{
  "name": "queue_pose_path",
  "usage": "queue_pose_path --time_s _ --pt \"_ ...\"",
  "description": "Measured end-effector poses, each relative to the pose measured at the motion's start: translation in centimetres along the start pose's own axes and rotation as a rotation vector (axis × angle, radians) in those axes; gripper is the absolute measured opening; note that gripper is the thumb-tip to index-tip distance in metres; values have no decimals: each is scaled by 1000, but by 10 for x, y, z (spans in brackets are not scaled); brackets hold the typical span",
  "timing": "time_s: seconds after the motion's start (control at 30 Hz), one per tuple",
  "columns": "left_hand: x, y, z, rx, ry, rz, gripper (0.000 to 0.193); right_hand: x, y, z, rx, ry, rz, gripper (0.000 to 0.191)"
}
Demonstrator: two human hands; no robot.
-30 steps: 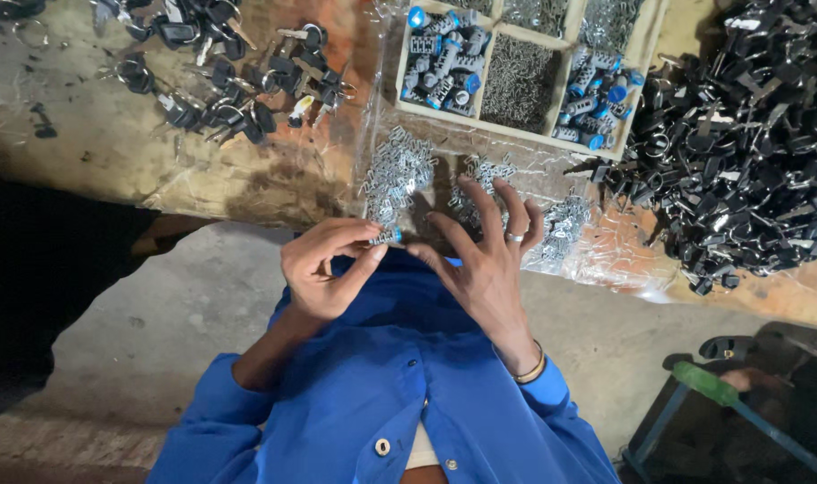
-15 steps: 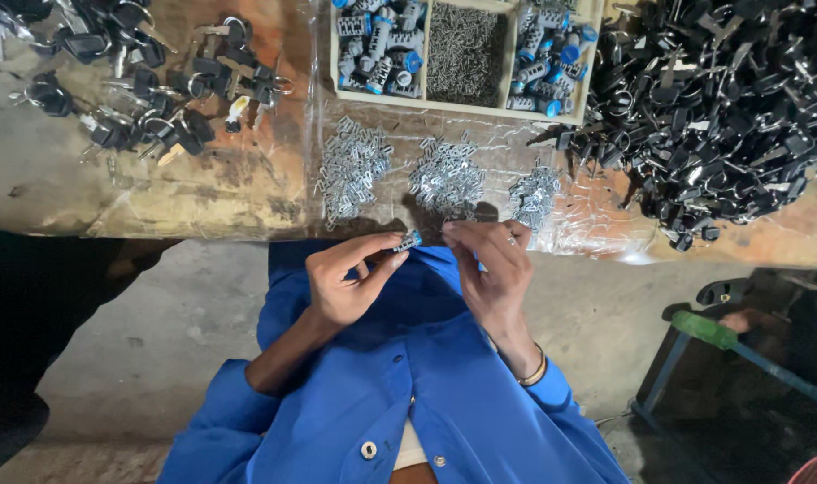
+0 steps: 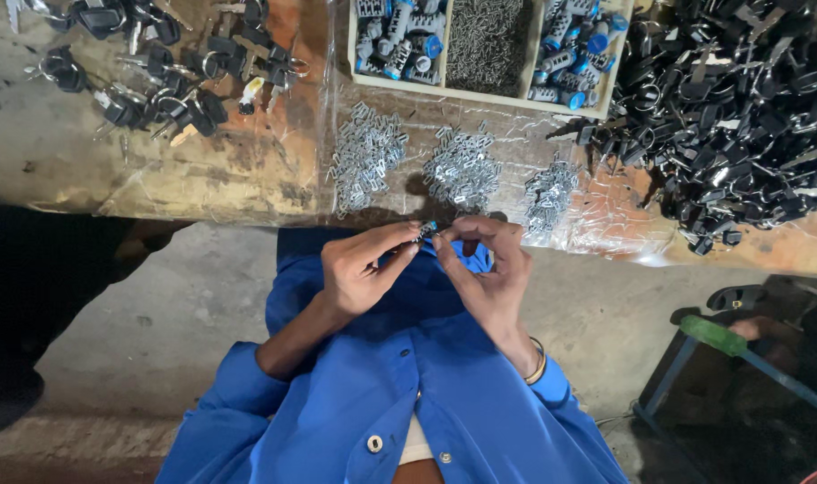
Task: The person sits at a workbench covered with piles of keys and a compartment tray of small parts, and assembles lock cylinders by hand. They pick up a cylinder body, insert small pins and springs into it one at a time from the tray, and place finished cylinders back into the tray compartments.
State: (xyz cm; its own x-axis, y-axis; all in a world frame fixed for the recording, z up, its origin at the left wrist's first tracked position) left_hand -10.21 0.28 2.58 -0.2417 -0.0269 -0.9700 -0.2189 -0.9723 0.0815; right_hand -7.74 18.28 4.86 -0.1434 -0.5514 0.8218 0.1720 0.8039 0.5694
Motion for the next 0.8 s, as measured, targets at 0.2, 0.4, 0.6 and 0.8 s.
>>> queue_pose_path --time_s 0.2,0.4,0.6,0.8 --pt "-1 0 0 22 -6 18 22 25 -5 6 87 239 -480 26" --pt "2 29 -4 -105 72 18 23 52 -13 17 54 384 -723 44" --pt "9 39 -8 -145 110 -99 24 59 -21 12 91 537 -718 37" --pt "12 19 -5 -82 125 -97 24 39 -4 0 54 580 -551 26"
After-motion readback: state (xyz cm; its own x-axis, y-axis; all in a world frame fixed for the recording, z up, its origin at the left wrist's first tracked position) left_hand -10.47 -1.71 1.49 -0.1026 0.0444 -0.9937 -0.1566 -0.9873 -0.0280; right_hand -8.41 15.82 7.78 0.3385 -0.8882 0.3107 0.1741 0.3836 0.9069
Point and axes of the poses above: each hand's wrist, its own z-axis towards the middle knuckle, its own y-axis out of the back of the hand, x = y × z, the point moved 9 cm from there along z, towards the middle knuckle, and after that the axes turned 11 degrees about -z, right-handed, at the moved point
